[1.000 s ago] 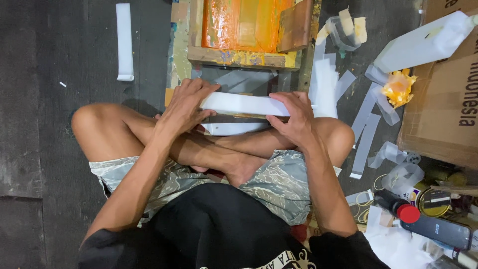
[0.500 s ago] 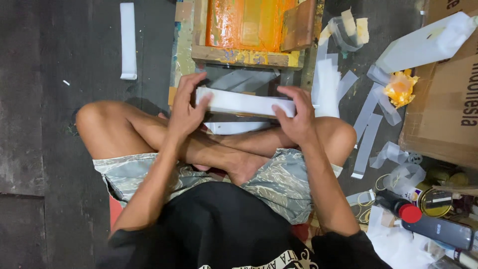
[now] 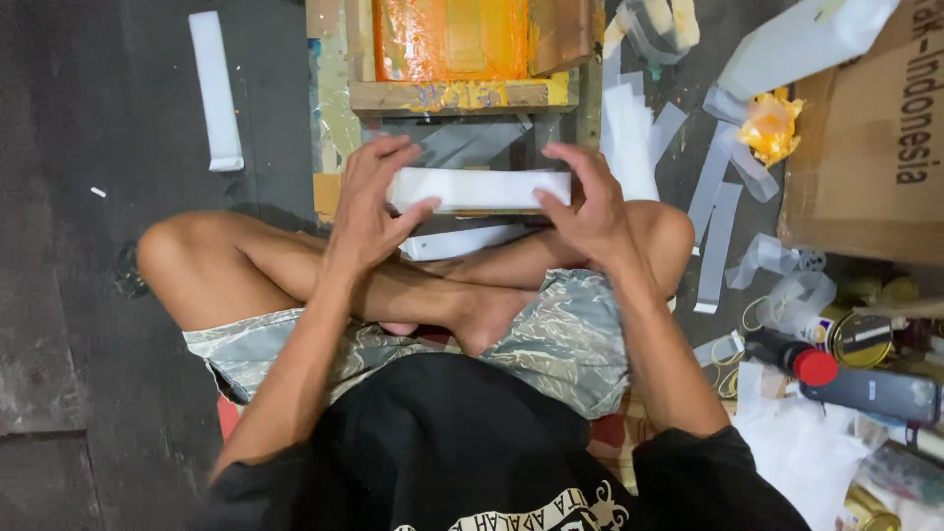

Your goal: Screen printing orange ink onto white strips using a manual press and squeegee

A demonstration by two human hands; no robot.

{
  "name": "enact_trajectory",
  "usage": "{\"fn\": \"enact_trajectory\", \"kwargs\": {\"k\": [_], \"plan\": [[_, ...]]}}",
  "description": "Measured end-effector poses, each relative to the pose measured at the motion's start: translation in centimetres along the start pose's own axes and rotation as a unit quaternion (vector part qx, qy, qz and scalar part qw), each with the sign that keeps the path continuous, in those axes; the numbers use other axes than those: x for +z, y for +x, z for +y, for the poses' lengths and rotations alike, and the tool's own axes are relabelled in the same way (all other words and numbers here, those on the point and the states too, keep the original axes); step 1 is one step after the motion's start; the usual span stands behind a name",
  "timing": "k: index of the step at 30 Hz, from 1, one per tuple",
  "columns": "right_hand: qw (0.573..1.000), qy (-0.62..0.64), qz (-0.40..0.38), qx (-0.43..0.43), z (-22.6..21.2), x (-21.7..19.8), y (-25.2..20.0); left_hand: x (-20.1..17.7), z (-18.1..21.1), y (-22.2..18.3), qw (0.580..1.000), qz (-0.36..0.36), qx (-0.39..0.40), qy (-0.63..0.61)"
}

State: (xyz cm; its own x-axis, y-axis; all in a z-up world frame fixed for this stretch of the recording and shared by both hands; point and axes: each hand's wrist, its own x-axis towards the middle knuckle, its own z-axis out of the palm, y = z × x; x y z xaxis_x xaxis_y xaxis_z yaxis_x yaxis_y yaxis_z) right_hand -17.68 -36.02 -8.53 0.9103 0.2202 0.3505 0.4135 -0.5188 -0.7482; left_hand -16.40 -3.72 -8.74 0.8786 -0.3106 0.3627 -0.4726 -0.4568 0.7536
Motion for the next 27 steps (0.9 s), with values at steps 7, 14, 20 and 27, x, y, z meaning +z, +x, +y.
{"fn": "enact_trajectory", "kwargs": {"k": [7, 14, 20, 27], "plan": [[0.995, -0.075, -0.037, -0.058, 3.0, 0.9, -2.1, -0.7, -2.4, -0.4, 0.990, -0.131, 0.032, 0.051], [0.996, -0.064, -0.067, 0.010, 0.7, 0.0, -1.3, -0.9, -2.6, -0.6, 0.991, -0.119, 0.036, 0.045], [0.990, 0.080, 0.033, 0.108, -2.0, 0.9, -0.1, 0.0, -0.2, -0.4, 0.994, 0.034, -0.047, -0.096], [0.984, 0.144, 0.064, 0.083, -1.6, 3.1, 0.5, 1.3, 0.1, -0.6, 0.985, 0.071, -0.060, -0.142]]}}
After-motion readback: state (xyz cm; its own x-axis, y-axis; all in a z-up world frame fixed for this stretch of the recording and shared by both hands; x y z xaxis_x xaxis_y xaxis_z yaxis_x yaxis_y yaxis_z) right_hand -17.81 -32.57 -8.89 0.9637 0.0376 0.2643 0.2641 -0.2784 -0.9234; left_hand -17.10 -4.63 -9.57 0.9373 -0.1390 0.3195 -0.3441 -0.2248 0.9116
